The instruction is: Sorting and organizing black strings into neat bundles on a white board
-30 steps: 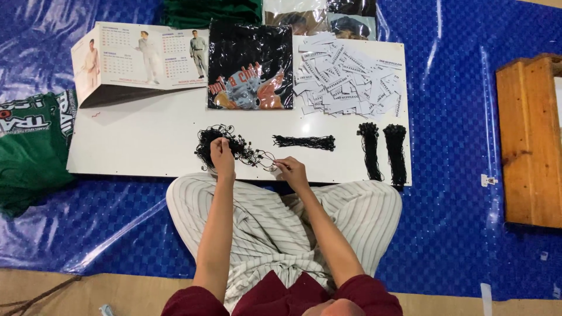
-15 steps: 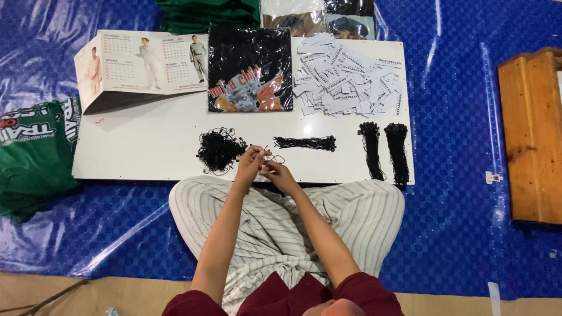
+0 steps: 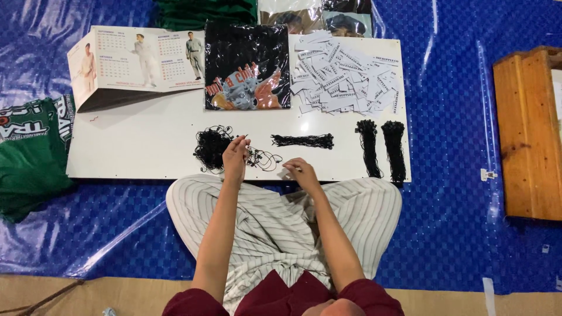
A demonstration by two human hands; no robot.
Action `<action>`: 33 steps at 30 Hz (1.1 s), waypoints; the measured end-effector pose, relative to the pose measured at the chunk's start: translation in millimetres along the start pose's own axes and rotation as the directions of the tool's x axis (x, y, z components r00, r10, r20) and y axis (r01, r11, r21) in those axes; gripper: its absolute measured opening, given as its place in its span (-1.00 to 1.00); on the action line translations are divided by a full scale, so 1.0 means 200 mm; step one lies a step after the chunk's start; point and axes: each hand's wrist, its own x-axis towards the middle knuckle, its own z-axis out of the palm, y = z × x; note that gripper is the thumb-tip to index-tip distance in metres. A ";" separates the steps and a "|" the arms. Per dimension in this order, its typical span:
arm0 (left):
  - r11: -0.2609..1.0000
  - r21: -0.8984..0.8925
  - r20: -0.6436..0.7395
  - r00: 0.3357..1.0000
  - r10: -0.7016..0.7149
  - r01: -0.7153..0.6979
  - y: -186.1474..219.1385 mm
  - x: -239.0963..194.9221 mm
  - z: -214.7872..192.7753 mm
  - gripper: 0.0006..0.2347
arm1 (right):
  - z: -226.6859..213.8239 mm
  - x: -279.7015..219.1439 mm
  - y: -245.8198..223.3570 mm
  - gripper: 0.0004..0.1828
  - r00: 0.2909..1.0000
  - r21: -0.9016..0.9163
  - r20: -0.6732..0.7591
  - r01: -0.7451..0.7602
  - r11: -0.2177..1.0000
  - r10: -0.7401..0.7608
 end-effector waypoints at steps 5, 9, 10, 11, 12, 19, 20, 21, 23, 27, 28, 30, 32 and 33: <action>0.997 0.079 0.005 1.000 -0.004 0.003 0.07 -0.06 0.06 -0.81 | -0.16 -0.02 -0.06 -0.82 0.998 0.100 -0.047 -0.037 0.994 0.042; 0.964 0.264 0.029 1.000 -0.003 -0.005 0.14 -0.12 0.13 -0.82 | -0.26 0.04 -0.01 -0.85 0.989 0.056 -0.134 -0.055 0.997 0.062; 0.964 0.267 0.030 1.000 -0.004 -0.004 0.12 -0.12 0.13 -0.82 | -0.30 0.05 0.01 -0.85 0.989 0.059 -0.134 -0.055 0.997 0.063; 0.939 0.343 0.048 0.999 -0.009 -0.008 0.11 -0.11 0.13 -0.84 | -0.34 0.06 0.02 -0.85 0.984 0.057 -0.167 -0.048 0.997 0.058; 0.909 0.417 0.064 0.998 -0.017 -0.011 0.08 -0.11 0.13 -0.86 | -0.38 0.07 0.03 -0.83 0.979 0.054 -0.199 -0.043 0.998 0.053; 0.755 0.655 0.132 0.989 -0.063 -0.040 0.00 -0.03 0.19 -0.89 | -0.57 0.19 0.07 -0.83 0.948 -0.024 -0.319 -0.019 1.000 0.010; 0.716 0.698 0.111 0.992 -0.067 -0.030 -0.05 0.00 0.19 -0.89 | -0.59 0.19 0.05 -0.86 0.938 -0.038 -0.345 -0.045 0.998 0.029; 0.674 0.738 0.090 0.993 -0.071 -0.019 -0.10 0.04 0.18 -0.89 | -0.62 0.19 0.03 -0.88 0.927 -0.050 -0.371 -0.072 0.996 0.048; 0.636 0.771 0.085 0.993 -0.086 -0.011 -0.13 0.08 0.21 -0.89 | -0.63 0.21 0.07 -0.88 0.919 -0.037 -0.387 -0.098 0.994 0.076; 0.594 0.790 0.291 0.946 -0.145 -0.152 -0.09 0.05 0.35 -0.88 | -0.58 0.13 -0.06 -0.72 0.952 0.023 -0.304 -0.027 0.999 0.033; 0.592 0.791 0.292 0.945 -0.148 -0.151 -0.07 0.01 0.41 -0.88 | -0.55 0.13 -0.09 -0.72 0.952 0.026 -0.305 -0.030 0.999 0.037; 0.637 0.717 0.517 0.829 -0.214 -0.283 -0.03 -0.07 0.51 -0.85 | -0.50 0.13 -0.16 -0.32 0.998 0.035 -0.001 0.069 0.997 -0.069; 0.658 0.689 0.541 0.819 -0.189 -0.303 -0.01 -0.12 0.59 -0.86 | -0.41 0.09 -0.25 -0.32 0.991 0.048 0.068 0.113 0.992 -0.116; 0.678 0.658 0.564 0.811 -0.157 -0.327 0.00 -0.16 0.63 -0.86 | -0.37 0.07 -0.30 -0.32 0.976 0.062 0.136 0.162 0.985 -0.169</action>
